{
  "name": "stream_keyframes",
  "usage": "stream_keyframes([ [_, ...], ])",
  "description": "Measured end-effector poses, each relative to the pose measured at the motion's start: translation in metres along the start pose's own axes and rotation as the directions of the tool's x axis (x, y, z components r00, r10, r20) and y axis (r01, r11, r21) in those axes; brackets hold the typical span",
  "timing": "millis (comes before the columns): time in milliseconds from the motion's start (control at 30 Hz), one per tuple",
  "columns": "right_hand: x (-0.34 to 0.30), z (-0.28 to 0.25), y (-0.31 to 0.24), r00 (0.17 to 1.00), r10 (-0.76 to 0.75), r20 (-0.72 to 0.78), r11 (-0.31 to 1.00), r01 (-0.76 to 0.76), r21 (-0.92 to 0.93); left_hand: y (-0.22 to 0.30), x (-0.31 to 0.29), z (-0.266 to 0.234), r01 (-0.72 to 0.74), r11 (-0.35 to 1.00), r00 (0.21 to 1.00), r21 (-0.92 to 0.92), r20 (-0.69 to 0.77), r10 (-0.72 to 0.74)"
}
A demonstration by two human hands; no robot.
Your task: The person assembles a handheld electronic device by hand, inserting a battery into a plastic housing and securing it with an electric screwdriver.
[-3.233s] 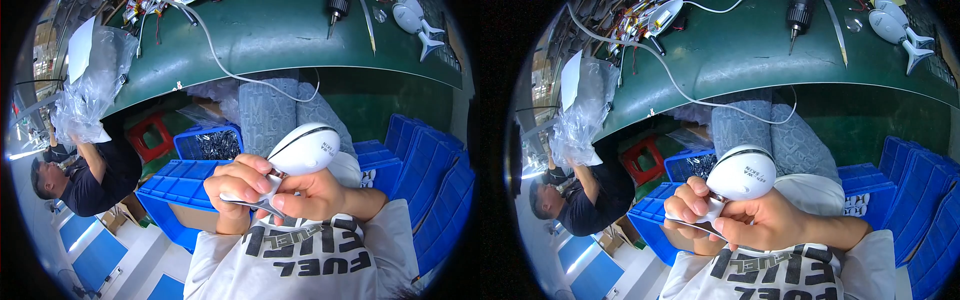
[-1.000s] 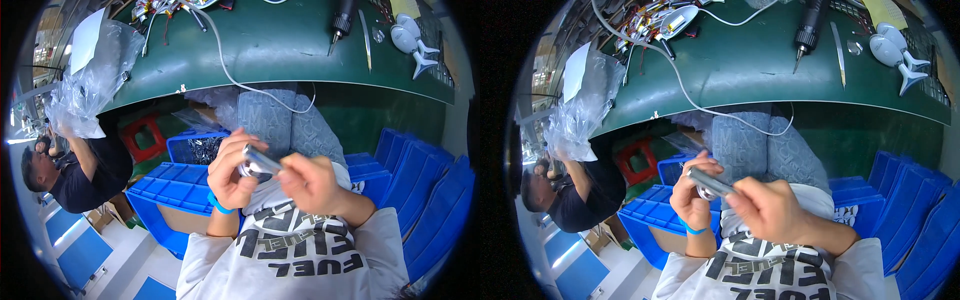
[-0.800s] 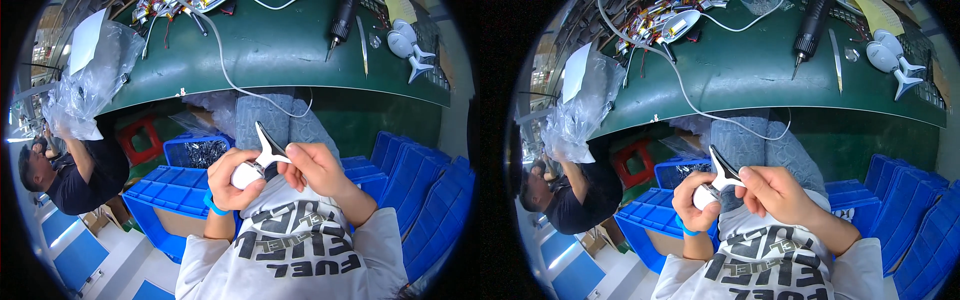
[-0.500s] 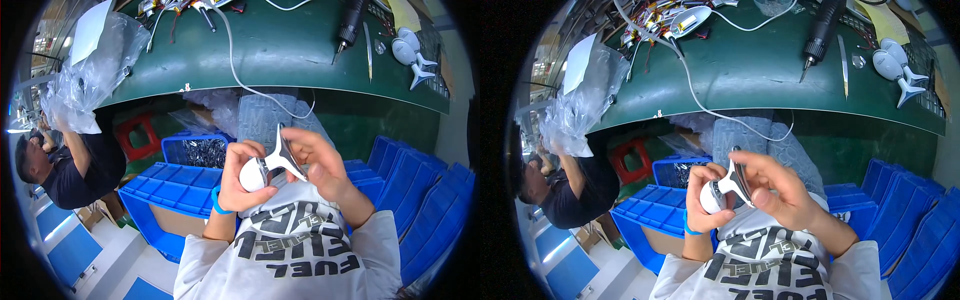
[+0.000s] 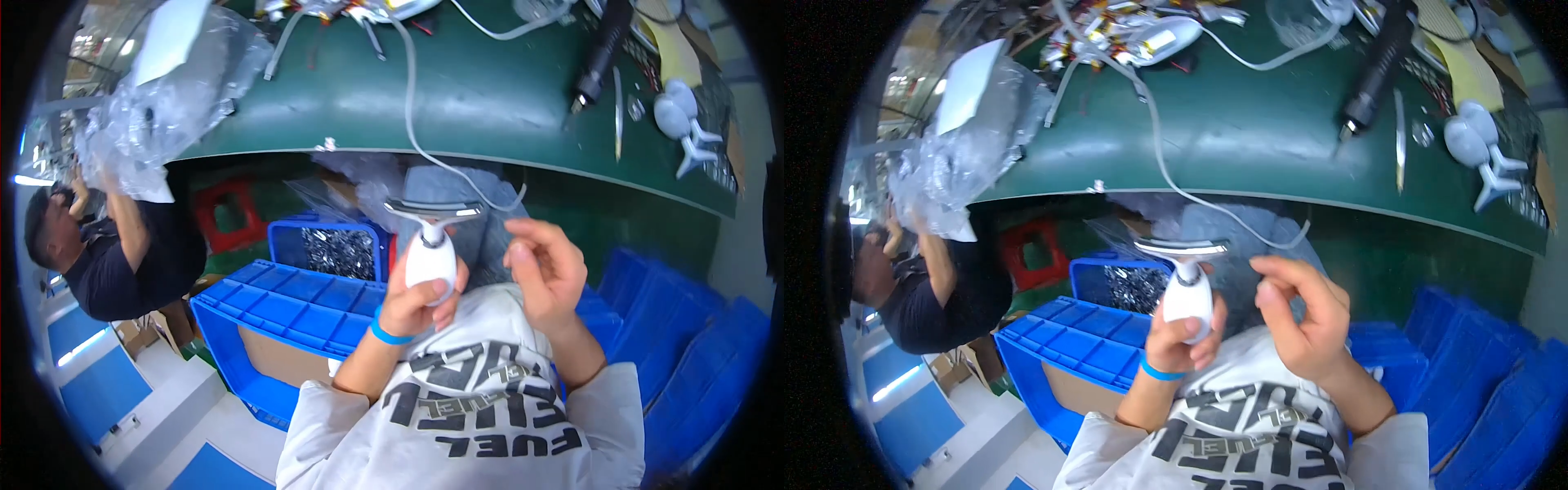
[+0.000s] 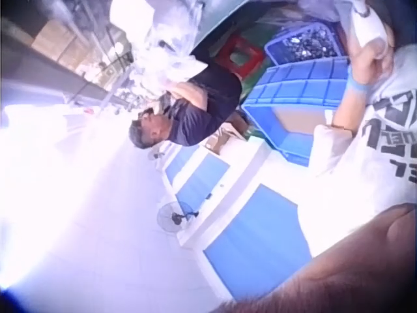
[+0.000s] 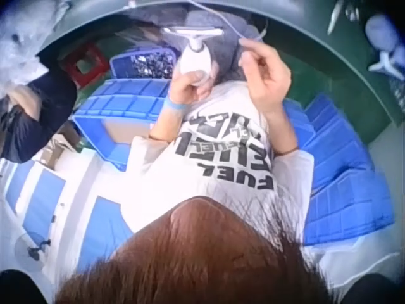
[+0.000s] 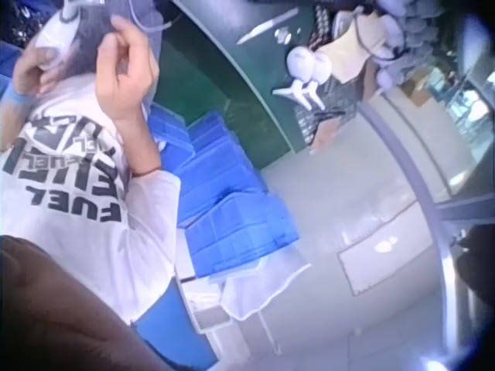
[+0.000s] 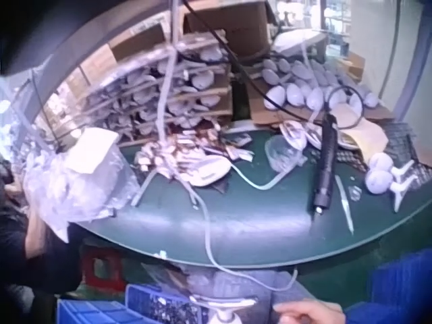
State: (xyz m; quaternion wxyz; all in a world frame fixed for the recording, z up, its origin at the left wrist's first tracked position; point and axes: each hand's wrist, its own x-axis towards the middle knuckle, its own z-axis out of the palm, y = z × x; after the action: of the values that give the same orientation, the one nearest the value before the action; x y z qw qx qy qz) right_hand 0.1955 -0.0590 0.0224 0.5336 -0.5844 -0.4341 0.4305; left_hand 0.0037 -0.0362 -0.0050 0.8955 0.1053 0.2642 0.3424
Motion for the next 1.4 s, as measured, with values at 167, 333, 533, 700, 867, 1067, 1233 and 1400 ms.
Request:
stream_keyframes([
  [167,-0.004,0.005,0.018,0.988,-0.012,0.152,0.999,0.006,0.04,-0.002,0.005,-0.001,0.011,0.998,0.997,-0.061,0.079,-0.006],
  [333,-0.015,0.013,0.02,0.872,0.03,0.488,0.979,-0.123,0.161,-0.004,0.002,0.01,-0.052,0.998,0.991,0.035,0.126,0.047],
  [533,-0.011,0.02,0.011,0.864,0.02,0.504,1.0,-0.016,-0.013,-0.008,0.009,0.001,-0.16,0.975,0.982,0.156,0.124,0.141],
  [700,-0.005,0.024,0.008,0.855,-0.033,0.517,0.998,0.057,-0.031,-0.001,0.004,0.004,-0.188,0.968,0.98,0.165,0.101,0.173],
  [867,-0.005,0.024,0.006,0.848,0.002,0.53,1.0,0.008,-0.016,-0.006,0.003,-0.002,-0.204,0.966,0.976,0.161,0.113,0.187],
  [1067,-0.007,0.022,0.009,0.85,-0.045,0.525,0.996,0.08,-0.044,-0.008,0.001,-0.002,-0.2,0.967,0.978,0.157,0.098,0.186],
  [1233,-0.008,0.021,0.009,0.848,-0.031,0.528,0.997,0.063,-0.042,-0.006,-0.001,0.002,-0.172,0.971,0.984,0.168,0.071,0.162],
  [1400,-0.007,0.021,0.007,0.844,-0.027,0.536,0.997,0.063,-0.049,-0.007,-0.002,-0.004,-0.171,0.962,0.984,0.212,0.088,0.155],
])
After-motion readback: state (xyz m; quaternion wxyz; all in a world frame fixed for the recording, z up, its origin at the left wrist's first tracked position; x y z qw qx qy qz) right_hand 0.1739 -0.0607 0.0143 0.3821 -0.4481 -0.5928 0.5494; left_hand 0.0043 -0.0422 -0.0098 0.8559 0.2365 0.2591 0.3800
